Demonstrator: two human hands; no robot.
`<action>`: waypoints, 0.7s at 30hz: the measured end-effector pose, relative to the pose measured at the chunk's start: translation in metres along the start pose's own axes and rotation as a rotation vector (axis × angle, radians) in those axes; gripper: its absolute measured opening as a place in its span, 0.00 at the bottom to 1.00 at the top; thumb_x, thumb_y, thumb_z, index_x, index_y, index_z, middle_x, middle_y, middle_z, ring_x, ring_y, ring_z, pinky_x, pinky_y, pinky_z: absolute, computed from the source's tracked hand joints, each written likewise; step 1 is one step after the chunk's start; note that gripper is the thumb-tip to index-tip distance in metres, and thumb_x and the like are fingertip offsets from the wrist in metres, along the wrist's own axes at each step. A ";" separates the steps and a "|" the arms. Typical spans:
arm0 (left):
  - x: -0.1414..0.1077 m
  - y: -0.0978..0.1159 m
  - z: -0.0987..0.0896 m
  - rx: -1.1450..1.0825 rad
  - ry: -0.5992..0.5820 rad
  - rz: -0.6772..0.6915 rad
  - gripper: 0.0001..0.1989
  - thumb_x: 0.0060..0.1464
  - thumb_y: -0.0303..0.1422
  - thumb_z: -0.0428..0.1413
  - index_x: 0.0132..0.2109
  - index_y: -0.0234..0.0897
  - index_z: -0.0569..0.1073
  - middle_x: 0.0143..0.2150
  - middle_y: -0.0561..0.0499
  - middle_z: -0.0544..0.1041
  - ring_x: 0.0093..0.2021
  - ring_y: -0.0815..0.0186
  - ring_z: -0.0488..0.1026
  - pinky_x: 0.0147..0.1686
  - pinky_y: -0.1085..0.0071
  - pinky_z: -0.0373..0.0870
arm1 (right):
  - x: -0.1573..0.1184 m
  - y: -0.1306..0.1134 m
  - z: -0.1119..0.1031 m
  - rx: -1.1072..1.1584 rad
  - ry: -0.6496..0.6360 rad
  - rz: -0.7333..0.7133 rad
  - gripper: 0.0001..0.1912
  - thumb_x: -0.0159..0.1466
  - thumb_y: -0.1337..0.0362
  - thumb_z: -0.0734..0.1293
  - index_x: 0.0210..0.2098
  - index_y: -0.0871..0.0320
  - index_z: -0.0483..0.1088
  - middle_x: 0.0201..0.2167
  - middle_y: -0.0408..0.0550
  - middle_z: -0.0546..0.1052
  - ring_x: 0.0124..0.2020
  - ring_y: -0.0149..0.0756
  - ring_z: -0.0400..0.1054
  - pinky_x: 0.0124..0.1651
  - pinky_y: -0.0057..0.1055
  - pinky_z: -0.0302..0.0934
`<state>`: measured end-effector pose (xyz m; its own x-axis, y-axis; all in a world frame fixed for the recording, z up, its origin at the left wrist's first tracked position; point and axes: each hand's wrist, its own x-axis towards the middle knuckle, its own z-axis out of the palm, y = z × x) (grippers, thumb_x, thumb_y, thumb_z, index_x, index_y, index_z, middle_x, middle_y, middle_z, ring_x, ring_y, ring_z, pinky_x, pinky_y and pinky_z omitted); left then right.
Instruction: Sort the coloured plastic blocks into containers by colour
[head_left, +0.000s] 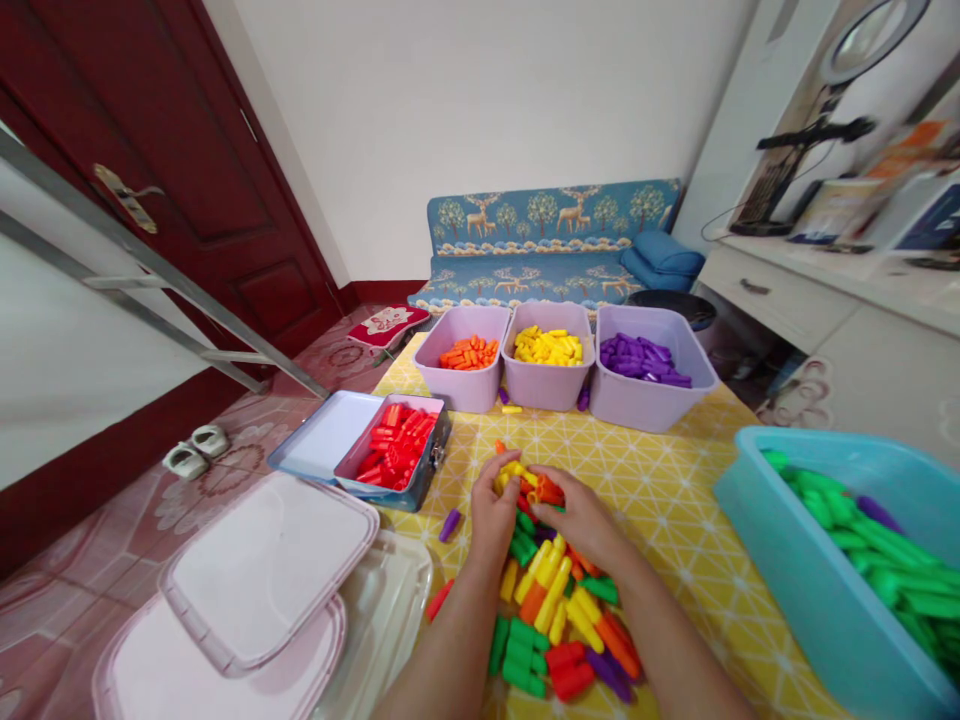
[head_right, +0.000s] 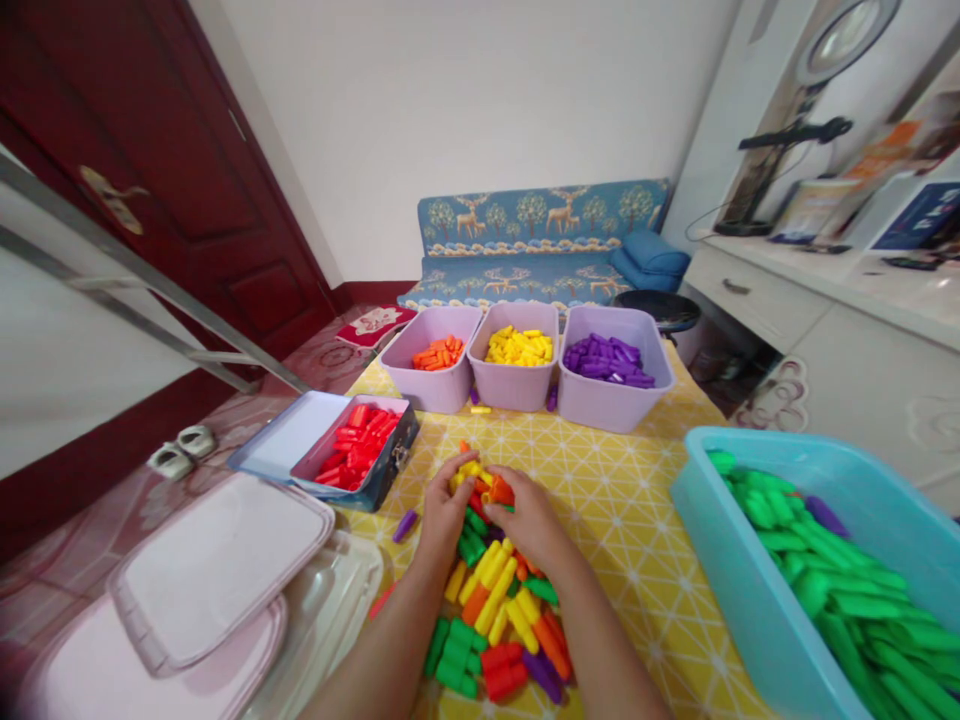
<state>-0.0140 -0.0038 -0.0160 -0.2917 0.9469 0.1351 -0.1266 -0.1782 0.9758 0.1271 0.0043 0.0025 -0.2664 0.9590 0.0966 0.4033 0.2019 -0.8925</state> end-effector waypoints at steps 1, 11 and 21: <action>0.000 0.002 0.000 -0.094 0.009 -0.031 0.17 0.47 0.27 0.55 0.46 0.38 0.77 0.49 0.46 0.77 0.53 0.58 0.71 0.57 0.61 0.63 | 0.000 -0.002 0.005 0.085 -0.019 -0.013 0.28 0.54 0.68 0.69 0.54 0.53 0.69 0.56 0.49 0.72 0.56 0.43 0.67 0.60 0.43 0.57; -0.003 0.017 -0.004 -0.539 -0.069 -0.103 0.23 0.48 0.31 0.50 0.53 0.35 0.72 0.57 0.41 0.73 0.57 0.53 0.70 0.57 0.57 0.64 | 0.001 -0.004 0.010 0.162 -0.016 -0.027 0.16 0.59 0.59 0.68 0.46 0.56 0.73 0.45 0.51 0.79 0.44 0.41 0.73 0.49 0.39 0.66; -0.003 0.010 0.000 -0.323 -0.219 0.003 0.25 0.44 0.27 0.49 0.51 0.35 0.75 0.53 0.44 0.77 0.56 0.54 0.71 0.58 0.58 0.64 | 0.002 -0.003 0.013 0.164 0.083 -0.040 0.12 0.60 0.59 0.67 0.42 0.57 0.73 0.36 0.48 0.79 0.36 0.38 0.73 0.41 0.33 0.67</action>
<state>-0.0143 -0.0084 -0.0070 -0.0875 0.9747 0.2059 -0.4278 -0.2234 0.8758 0.1136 0.0030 0.0000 -0.2036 0.9653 0.1634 0.2442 0.2118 -0.9463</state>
